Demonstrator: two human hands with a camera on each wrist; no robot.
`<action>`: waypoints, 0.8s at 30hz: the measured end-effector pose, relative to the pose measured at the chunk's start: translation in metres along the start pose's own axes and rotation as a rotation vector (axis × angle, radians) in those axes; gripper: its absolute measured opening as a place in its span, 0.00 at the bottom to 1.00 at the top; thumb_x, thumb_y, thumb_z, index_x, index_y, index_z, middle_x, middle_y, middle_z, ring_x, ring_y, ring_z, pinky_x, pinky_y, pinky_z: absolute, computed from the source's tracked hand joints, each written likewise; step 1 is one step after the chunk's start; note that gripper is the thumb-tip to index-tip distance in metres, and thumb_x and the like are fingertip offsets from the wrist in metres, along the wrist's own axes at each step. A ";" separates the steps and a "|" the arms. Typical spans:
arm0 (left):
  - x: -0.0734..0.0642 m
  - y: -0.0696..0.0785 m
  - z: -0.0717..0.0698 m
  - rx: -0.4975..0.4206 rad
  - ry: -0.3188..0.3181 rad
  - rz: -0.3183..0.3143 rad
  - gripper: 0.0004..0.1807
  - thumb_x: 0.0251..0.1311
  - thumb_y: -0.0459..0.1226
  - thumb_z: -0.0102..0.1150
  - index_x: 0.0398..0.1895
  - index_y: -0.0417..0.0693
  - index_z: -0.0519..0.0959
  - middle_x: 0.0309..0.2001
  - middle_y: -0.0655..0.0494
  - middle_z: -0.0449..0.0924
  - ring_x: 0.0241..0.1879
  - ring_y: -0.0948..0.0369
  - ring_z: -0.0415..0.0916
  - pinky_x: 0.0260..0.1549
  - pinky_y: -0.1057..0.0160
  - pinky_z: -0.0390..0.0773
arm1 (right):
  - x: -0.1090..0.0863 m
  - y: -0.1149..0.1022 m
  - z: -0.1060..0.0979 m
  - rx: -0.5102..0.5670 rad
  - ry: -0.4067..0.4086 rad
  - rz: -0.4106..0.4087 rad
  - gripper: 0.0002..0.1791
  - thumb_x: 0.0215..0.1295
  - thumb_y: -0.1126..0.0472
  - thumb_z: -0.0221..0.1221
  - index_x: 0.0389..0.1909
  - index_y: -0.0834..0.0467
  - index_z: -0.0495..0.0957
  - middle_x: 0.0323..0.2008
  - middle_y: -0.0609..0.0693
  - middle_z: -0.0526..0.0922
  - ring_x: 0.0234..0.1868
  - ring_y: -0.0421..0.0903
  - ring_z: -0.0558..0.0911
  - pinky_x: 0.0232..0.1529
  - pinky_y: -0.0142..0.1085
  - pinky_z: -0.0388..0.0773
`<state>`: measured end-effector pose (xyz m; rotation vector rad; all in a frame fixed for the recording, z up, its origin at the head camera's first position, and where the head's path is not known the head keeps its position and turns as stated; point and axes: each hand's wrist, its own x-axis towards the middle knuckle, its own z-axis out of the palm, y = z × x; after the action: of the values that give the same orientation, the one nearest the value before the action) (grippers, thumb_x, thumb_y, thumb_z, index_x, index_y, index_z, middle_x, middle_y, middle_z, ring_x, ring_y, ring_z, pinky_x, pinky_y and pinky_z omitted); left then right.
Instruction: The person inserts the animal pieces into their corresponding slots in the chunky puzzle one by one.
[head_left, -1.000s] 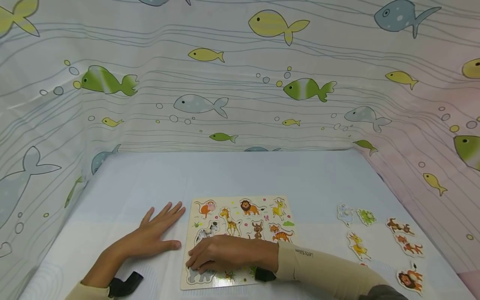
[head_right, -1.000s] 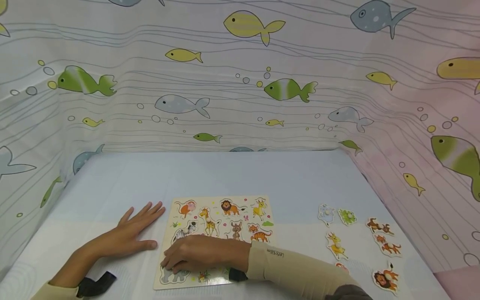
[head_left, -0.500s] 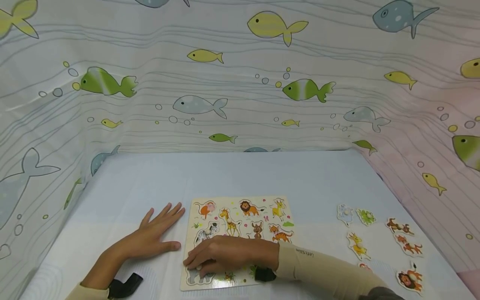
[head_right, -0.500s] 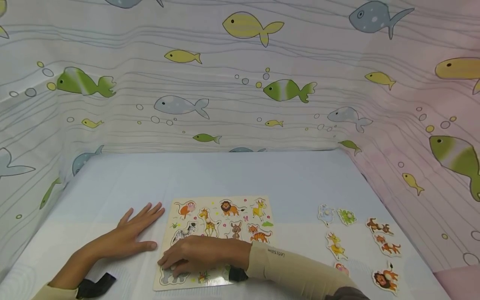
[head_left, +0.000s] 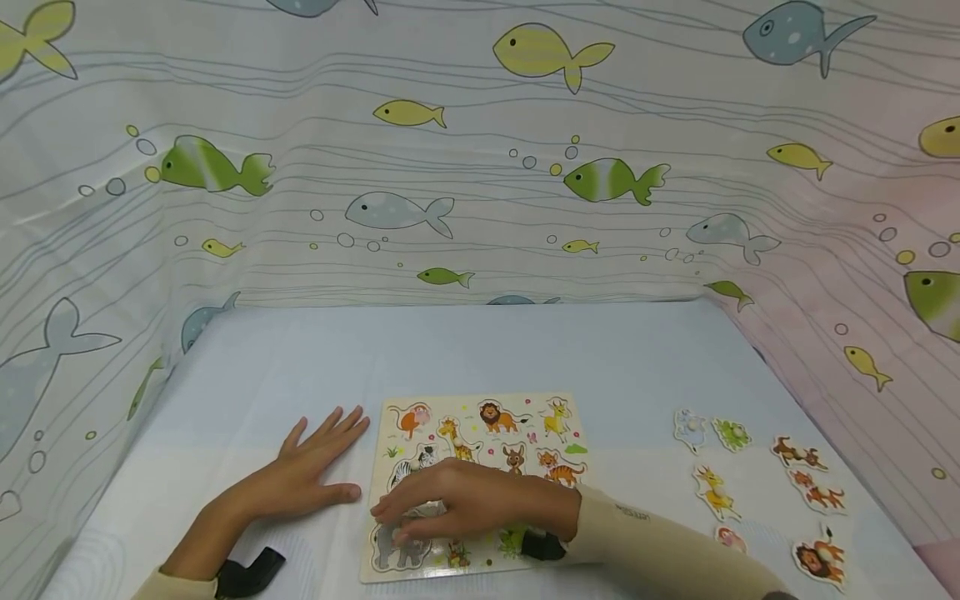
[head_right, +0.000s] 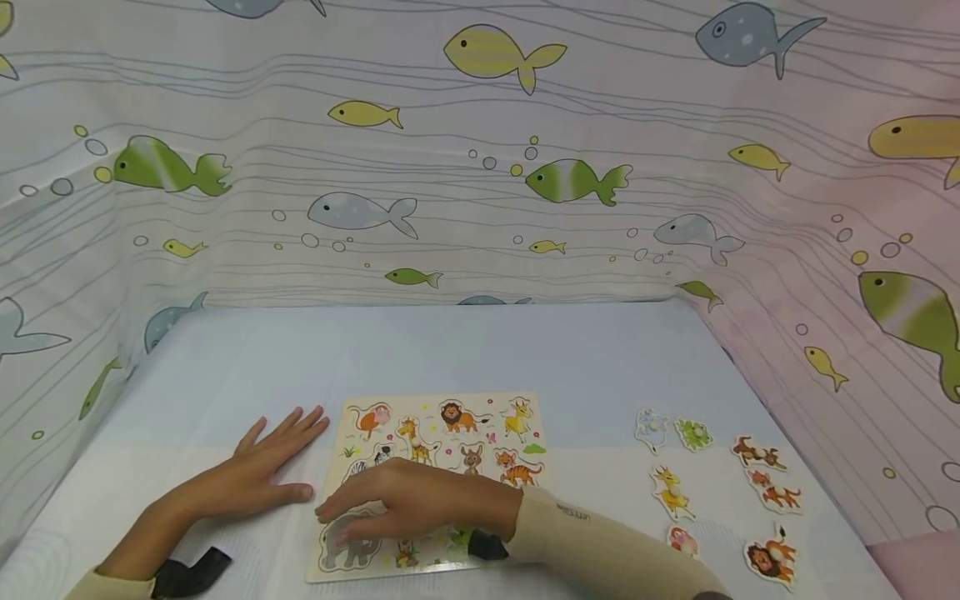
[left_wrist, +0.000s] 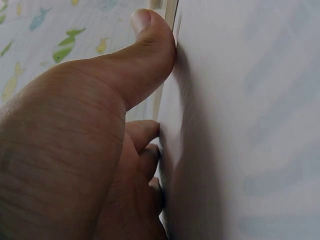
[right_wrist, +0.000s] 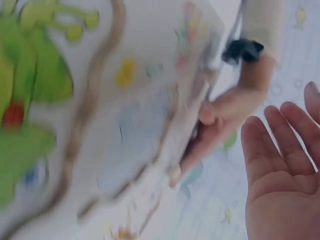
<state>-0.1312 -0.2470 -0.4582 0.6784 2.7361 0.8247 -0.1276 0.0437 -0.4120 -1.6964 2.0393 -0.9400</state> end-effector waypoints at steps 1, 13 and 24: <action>0.000 0.000 0.000 -0.001 0.002 0.002 0.52 0.54 0.62 0.65 0.78 0.51 0.58 0.79 0.44 0.51 0.78 0.36 0.40 0.70 0.29 0.28 | -0.003 -0.001 -0.003 -0.003 0.016 0.005 0.18 0.72 0.57 0.59 0.59 0.57 0.80 0.62 0.46 0.81 0.65 0.30 0.75 0.64 0.21 0.69; 0.001 0.002 0.002 -0.002 0.010 -0.016 0.53 0.52 0.62 0.67 0.77 0.50 0.60 0.79 0.44 0.52 0.78 0.36 0.41 0.71 0.30 0.28 | -0.045 0.000 -0.038 -0.021 0.158 0.150 0.19 0.72 0.56 0.59 0.61 0.57 0.80 0.60 0.47 0.82 0.62 0.37 0.80 0.60 0.28 0.77; 0.001 -0.001 0.002 0.007 0.007 -0.020 0.53 0.52 0.62 0.65 0.78 0.51 0.59 0.79 0.45 0.51 0.79 0.37 0.40 0.72 0.31 0.28 | -0.092 0.007 -0.062 -0.088 0.301 0.218 0.19 0.72 0.56 0.59 0.60 0.56 0.80 0.58 0.47 0.84 0.62 0.44 0.81 0.65 0.45 0.76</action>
<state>-0.1314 -0.2459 -0.4604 0.6503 2.7487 0.8150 -0.1493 0.1491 -0.3862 -1.4039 2.4334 -1.0988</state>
